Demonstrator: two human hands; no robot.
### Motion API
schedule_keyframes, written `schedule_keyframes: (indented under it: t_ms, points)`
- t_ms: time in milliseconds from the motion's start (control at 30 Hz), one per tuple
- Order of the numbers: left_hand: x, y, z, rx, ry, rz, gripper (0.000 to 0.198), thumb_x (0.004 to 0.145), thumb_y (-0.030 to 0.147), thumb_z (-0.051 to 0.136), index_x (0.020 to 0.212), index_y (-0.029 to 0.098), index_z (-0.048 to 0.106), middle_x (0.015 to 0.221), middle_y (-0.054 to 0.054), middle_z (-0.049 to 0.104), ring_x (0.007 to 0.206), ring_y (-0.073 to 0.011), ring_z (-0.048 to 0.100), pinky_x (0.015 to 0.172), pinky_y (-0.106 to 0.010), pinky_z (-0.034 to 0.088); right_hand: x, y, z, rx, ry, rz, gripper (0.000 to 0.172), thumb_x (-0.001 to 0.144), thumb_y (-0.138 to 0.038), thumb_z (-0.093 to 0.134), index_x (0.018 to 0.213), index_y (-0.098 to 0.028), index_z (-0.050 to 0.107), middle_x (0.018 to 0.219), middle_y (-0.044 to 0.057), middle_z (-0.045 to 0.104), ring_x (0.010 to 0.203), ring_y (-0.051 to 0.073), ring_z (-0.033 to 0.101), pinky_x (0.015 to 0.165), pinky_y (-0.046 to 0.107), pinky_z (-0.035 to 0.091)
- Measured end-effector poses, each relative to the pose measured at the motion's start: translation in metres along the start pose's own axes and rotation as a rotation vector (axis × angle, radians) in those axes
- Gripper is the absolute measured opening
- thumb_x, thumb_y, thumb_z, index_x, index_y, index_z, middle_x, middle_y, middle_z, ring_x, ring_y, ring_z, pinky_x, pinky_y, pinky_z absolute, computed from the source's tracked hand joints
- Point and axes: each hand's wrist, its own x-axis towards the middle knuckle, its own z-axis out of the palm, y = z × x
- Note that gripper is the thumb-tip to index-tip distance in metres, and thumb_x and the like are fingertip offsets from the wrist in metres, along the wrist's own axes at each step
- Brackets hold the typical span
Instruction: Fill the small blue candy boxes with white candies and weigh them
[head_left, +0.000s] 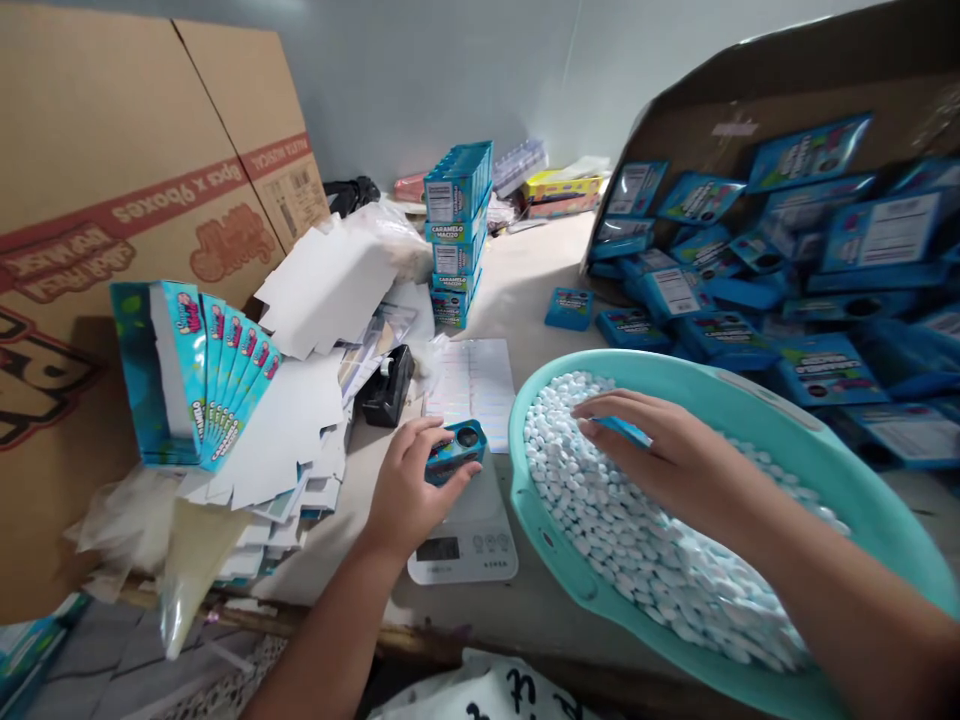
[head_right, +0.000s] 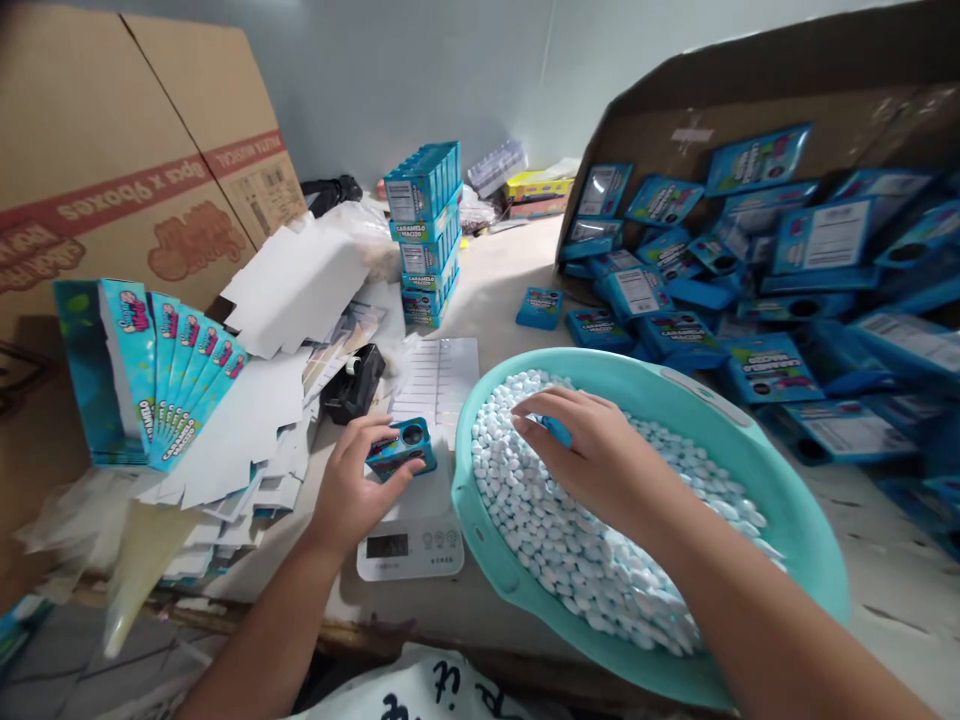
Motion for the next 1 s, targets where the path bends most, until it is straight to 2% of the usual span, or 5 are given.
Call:
schedule_keyframes:
  t_ms: [200, 400, 533, 667, 1000]
  points:
    - [0.004, 0.000, -0.013, 0.114, 0.143, 0.131, 0.042, 0.093, 0.044, 0.070, 0.125, 0.021, 0.055, 0.129, -0.014, 0.062, 0.124, -0.0278, 0.062, 0.101, -0.044, 0.055, 0.004, 0.000, -0.001, -0.010, 0.026, -0.019, 0.050, 0.092, -0.064, 0.042, 0.098, -0.026, 0.073, 0.114, 0.014, 0.075, 0.106, 0.037, 0.070, 0.091, 0.055, 0.057]
    - [0.020, -0.038, -0.119, 0.586, 0.676, -0.257, 0.029, 0.089, 0.039, 0.070, 0.106, 0.019, 0.058, 0.093, -0.006, 0.060, 0.089, -0.0245, 0.062, 0.090, -0.043, 0.052, 0.007, 0.012, 0.001, -0.021, 0.173, -0.181, 0.045, 0.087, -0.070, 0.043, 0.086, -0.033, 0.068, 0.099, 0.010, 0.077, 0.091, 0.039, 0.074, 0.083, 0.060, 0.060]
    - [0.030, -0.070, -0.178, 0.847, 0.371, -0.611, 0.034, 0.085, 0.043, 0.069, 0.107, 0.017, 0.064, 0.116, -0.015, 0.063, 0.114, -0.0353, 0.058, 0.106, -0.050, 0.044, 0.010, 0.023, 0.007, -0.021, 0.261, -0.252, 0.045, 0.086, -0.073, 0.038, 0.087, -0.038, 0.067, 0.096, 0.003, 0.077, 0.090, 0.040, 0.074, 0.078, 0.062, 0.060]
    - [0.027, -0.092, -0.187, 0.807, 0.131, -0.699, 0.019, 0.090, 0.036, 0.057, 0.086, 0.019, 0.066, 0.102, -0.012, 0.067, 0.098, -0.0300, 0.065, 0.093, -0.040, 0.050, 0.009, 0.017, 0.006, -0.006, 0.225, -0.279, 0.040, 0.085, -0.069, 0.045, 0.084, -0.036, 0.068, 0.094, 0.008, 0.079, 0.089, 0.041, 0.075, 0.080, 0.065, 0.059]
    - [0.023, -0.092, -0.190, 0.751, 0.336, -0.751, 0.020, 0.077, 0.038, 0.066, 0.073, 0.020, 0.062, 0.089, -0.011, 0.068, 0.092, -0.0313, 0.067, 0.084, -0.039, 0.053, 0.001, 0.008, -0.003, -0.026, 0.076, -0.177, 0.042, 0.090, -0.063, 0.045, 0.089, -0.031, 0.073, 0.110, 0.010, 0.078, 0.106, 0.039, 0.071, 0.097, 0.067, 0.053]
